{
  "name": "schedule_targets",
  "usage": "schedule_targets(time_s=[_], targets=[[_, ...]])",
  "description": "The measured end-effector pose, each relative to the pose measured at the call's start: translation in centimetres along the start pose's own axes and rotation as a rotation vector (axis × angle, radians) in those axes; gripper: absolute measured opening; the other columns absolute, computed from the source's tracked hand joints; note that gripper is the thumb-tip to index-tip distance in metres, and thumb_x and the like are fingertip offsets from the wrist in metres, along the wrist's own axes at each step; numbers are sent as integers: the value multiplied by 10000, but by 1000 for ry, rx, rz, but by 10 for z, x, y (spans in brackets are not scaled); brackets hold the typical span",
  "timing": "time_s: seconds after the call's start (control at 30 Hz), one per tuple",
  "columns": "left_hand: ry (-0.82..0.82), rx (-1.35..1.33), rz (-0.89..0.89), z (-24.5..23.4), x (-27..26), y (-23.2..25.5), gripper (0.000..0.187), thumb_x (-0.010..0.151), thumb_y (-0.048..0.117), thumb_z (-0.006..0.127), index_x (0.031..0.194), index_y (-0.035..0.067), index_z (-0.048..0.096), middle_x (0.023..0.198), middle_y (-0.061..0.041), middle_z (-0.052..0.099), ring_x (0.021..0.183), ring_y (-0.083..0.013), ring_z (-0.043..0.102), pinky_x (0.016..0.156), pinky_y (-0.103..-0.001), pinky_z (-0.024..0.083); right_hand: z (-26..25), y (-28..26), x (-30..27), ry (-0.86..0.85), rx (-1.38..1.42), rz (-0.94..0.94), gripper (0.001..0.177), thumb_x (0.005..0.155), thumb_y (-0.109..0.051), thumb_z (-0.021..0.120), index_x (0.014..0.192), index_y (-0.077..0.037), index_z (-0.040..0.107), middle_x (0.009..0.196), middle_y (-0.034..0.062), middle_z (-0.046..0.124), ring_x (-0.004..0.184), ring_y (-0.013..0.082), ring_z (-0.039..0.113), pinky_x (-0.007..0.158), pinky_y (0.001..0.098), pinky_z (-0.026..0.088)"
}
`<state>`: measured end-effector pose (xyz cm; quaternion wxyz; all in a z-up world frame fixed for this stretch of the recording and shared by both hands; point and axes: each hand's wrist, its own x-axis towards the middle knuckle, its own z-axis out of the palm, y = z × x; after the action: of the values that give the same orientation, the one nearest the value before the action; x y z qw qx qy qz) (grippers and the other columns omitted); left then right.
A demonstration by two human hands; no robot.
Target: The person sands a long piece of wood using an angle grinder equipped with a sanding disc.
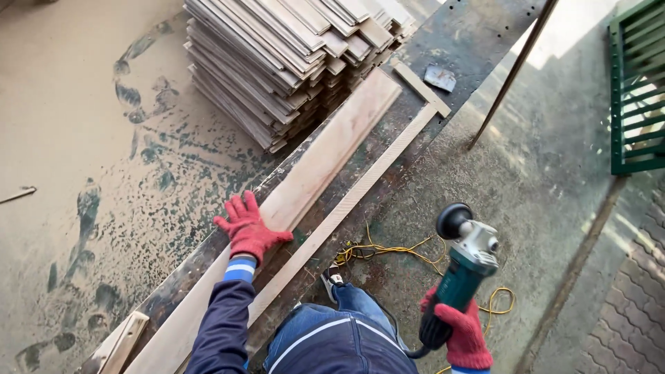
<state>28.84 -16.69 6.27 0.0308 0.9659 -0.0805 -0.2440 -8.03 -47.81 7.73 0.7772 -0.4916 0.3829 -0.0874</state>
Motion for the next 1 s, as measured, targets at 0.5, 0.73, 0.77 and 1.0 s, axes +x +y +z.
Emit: schedule_targets(time_s=[0.5,0.73,0.77,1.0], targets=[[-28,-412,45,-16,80,-57,454,719,487,871,961,107,810,881,-131,776,774,-266,726,788,-407,563,-48,26,-27,212,185,-124,715,659,-84,744,1333,22,529,1029,233,687,906,405,709,828,557,582],[284,-529,138,-142,27,-63,430,730,448,899,840,46,791,741,-116,715,637,-215,658,638,-393,532,-52,14,-6,67,214,-147,719,698,-114,765,1357,29,514,1065,225,682,940,389,703,835,538,583],[416,-592,225,-164,17,-62,440,789,421,926,873,20,767,738,-107,696,642,-181,622,624,-364,517,-51,11,0,41,223,-146,708,707,-120,762,1352,31,512,1059,230,680,936,397,707,819,537,585],[972,-1074,502,-269,-18,-71,388,939,190,861,1220,-58,759,1129,-133,809,915,-151,705,864,-299,587,-49,-4,27,-26,245,-129,670,740,-108,754,1346,45,512,1070,235,671,937,407,703,829,527,583]])
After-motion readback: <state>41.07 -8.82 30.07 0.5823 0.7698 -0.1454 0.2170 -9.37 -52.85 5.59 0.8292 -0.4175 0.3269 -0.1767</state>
